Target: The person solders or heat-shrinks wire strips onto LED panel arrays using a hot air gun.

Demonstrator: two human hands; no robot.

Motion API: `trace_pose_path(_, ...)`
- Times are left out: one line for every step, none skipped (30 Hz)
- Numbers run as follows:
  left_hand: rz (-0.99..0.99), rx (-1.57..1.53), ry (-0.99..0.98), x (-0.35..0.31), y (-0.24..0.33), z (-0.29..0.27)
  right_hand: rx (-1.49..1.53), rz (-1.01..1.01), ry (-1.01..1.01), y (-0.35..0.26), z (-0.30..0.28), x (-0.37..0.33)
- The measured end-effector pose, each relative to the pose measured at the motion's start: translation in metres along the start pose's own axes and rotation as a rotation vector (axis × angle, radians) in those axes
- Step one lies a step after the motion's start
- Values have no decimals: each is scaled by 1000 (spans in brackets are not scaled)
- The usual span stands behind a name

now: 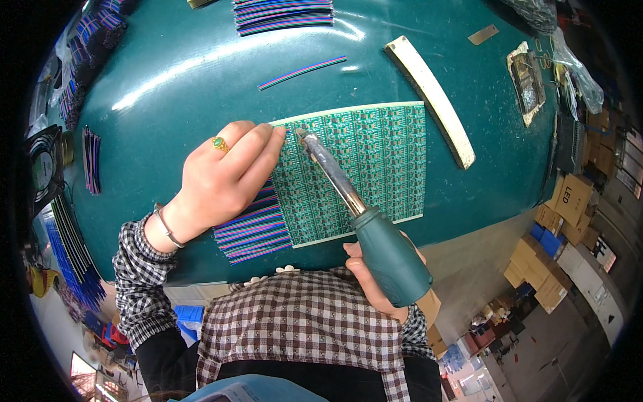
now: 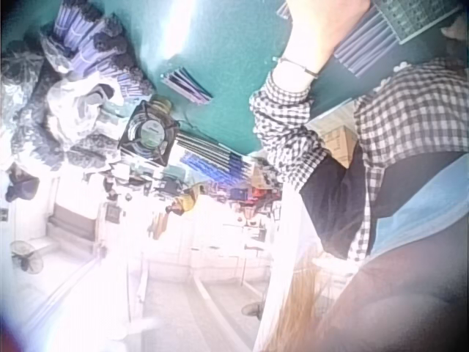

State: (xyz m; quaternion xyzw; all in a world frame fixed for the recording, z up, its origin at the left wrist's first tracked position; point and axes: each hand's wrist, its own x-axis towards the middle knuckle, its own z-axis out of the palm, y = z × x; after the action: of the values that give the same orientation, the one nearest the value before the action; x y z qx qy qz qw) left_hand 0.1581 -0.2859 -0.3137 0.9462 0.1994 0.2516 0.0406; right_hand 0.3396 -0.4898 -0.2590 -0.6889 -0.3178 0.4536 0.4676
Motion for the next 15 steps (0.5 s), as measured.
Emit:
trace_pose_path(3,8,6,0,0,1,59,-3,33,0,1,0)
trace_pose_path(7,16,13,0,0,1,60,-3,33,0,1,0)
trace_pose_path(7,16,13,0,0,1,55,3,28,0,0,0)
trace_pose_path(6,18,11,0,0,1,49,9,24,0,-1,0)
trace_pose_path(6,20,10,0,0,1,50,8,25,0,0,1)
trace_pose_path(7,21,10,1,0,2,66,5,23,-1,0,2)
trace_pose_path(9,23,11,1,0,1,84,2,21,-2,1,2)
trace_pose_path(13,25,11,1,0,1,86,0,21,-4,0,3)
trace_pose_path(15,29,12,1,0,0,60,37,-33,-7,-1,4)
trace_pose_path(2,37,-15,1,2,-1,35,70,-84,-9,-2,5)
trace_pose_path(-9,48,-41,2,3,-1,39,61,-80,-8,-3,5)
trace_pose_path(-1,54,-37,2,4,-2,104,48,-22,-6,-2,4)
trace_pose_path(-7,41,-41,3,2,-3,169,28,31,-5,-1,6)
trace_pose_path(-13,29,-45,4,1,-6,175,11,29,-5,-2,7)
trace_pose_path(-98,-58,-117,6,4,-15,232,-5,78,-6,-4,8)
